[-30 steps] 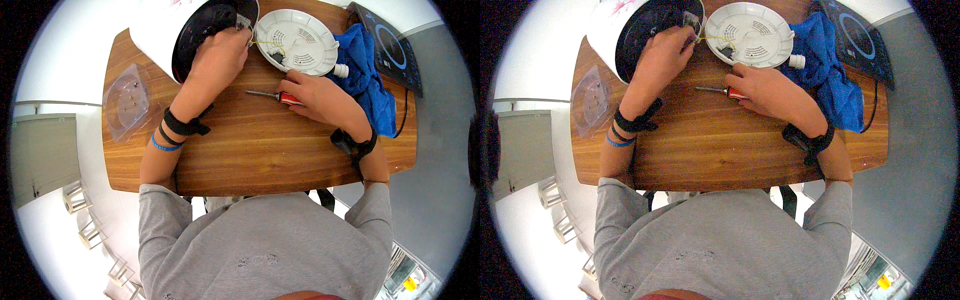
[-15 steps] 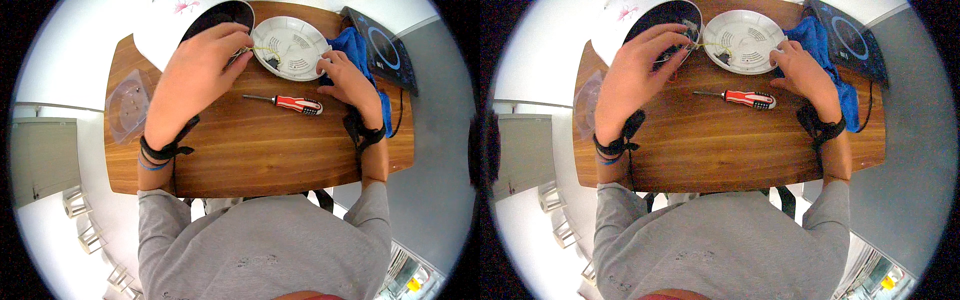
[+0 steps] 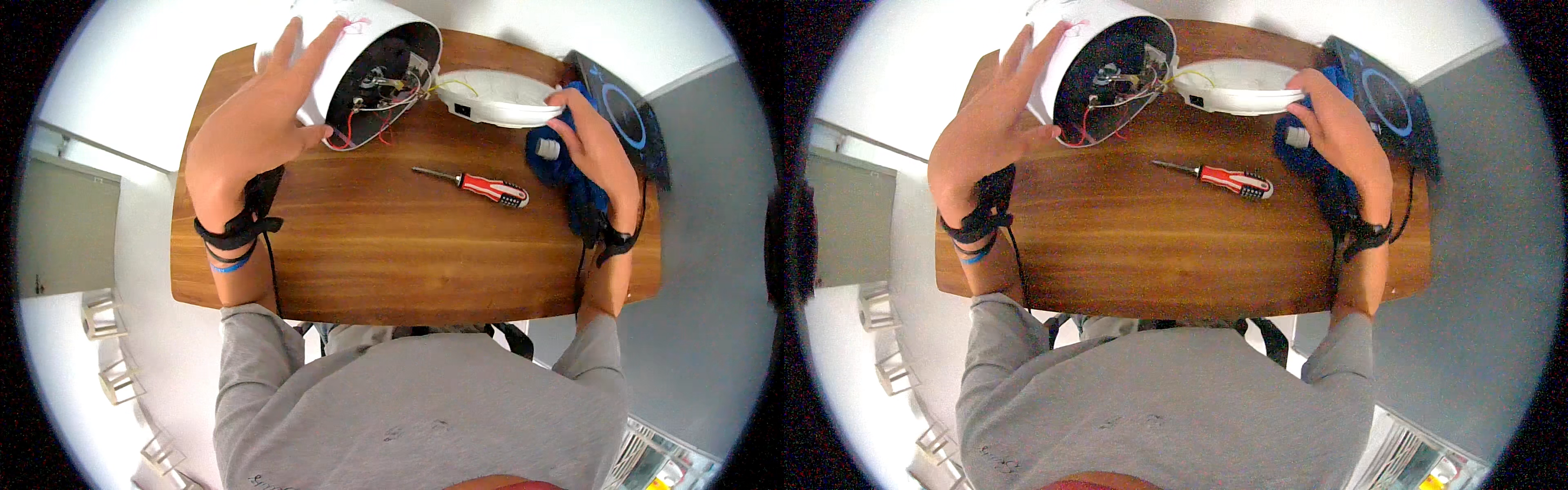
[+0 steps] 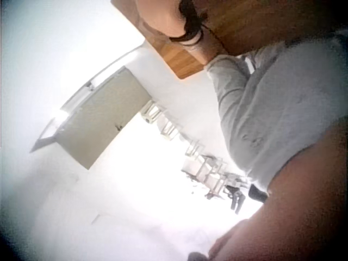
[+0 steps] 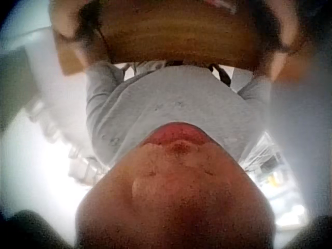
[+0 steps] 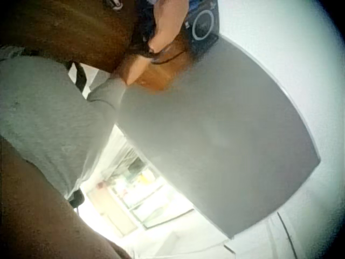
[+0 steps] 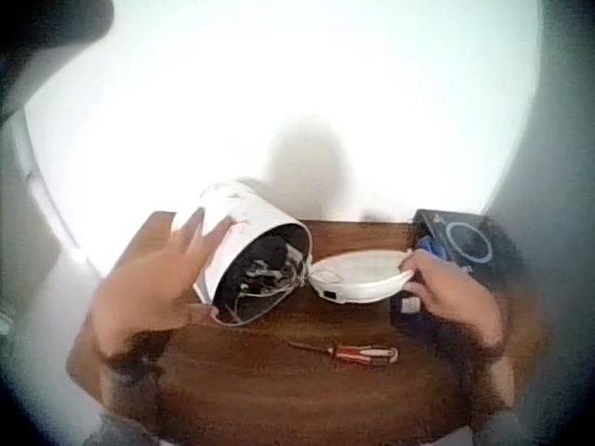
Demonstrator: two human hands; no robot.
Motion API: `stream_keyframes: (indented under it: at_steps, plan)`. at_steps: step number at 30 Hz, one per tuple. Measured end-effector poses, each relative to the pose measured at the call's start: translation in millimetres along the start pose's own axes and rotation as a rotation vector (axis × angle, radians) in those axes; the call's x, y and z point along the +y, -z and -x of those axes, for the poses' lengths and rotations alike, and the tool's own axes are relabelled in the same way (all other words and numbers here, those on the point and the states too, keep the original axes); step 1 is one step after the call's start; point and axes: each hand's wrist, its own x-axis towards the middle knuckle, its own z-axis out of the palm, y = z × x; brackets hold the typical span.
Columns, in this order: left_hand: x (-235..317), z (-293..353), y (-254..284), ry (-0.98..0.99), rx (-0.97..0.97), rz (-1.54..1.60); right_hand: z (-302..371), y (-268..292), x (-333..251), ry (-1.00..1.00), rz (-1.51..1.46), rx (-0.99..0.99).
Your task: The person assembles a white rice cooker by connecting internal wires to a socket, securing the base with a screwdriver, and snapping the lid onto the main body. The person handles the cooker, wires, and screwdriver, then closes the unit.
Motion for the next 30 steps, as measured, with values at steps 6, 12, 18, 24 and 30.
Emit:
stream_keyframes:
  at_steps: [6,12,18,24,30]
  plan:
    - [28.0,-7.9,37.3,-0.022,-0.148,0.182,-5.8,20.9,-37.3,-0.135,-0.101,-0.007]
    - [-10.9,-26.6,14.4,-0.083,-0.159,0.244,-25.2,29.8,-46.5,-0.153,-0.114,-0.043]
    - [-28.5,-44.2,-7.5,-0.103,-0.070,0.357,-41.5,22.8,-68.2,0.068,0.063,-0.059]
    - [-24.6,-49.6,-8.1,-0.073,0.042,0.283,-65.9,14.5,-83.8,0.145,0.060,0.016]
    - [-20.6,-54.3,-0.4,0.015,-0.030,0.305,-101.9,-5.3,-100.7,0.151,0.064,0.183]
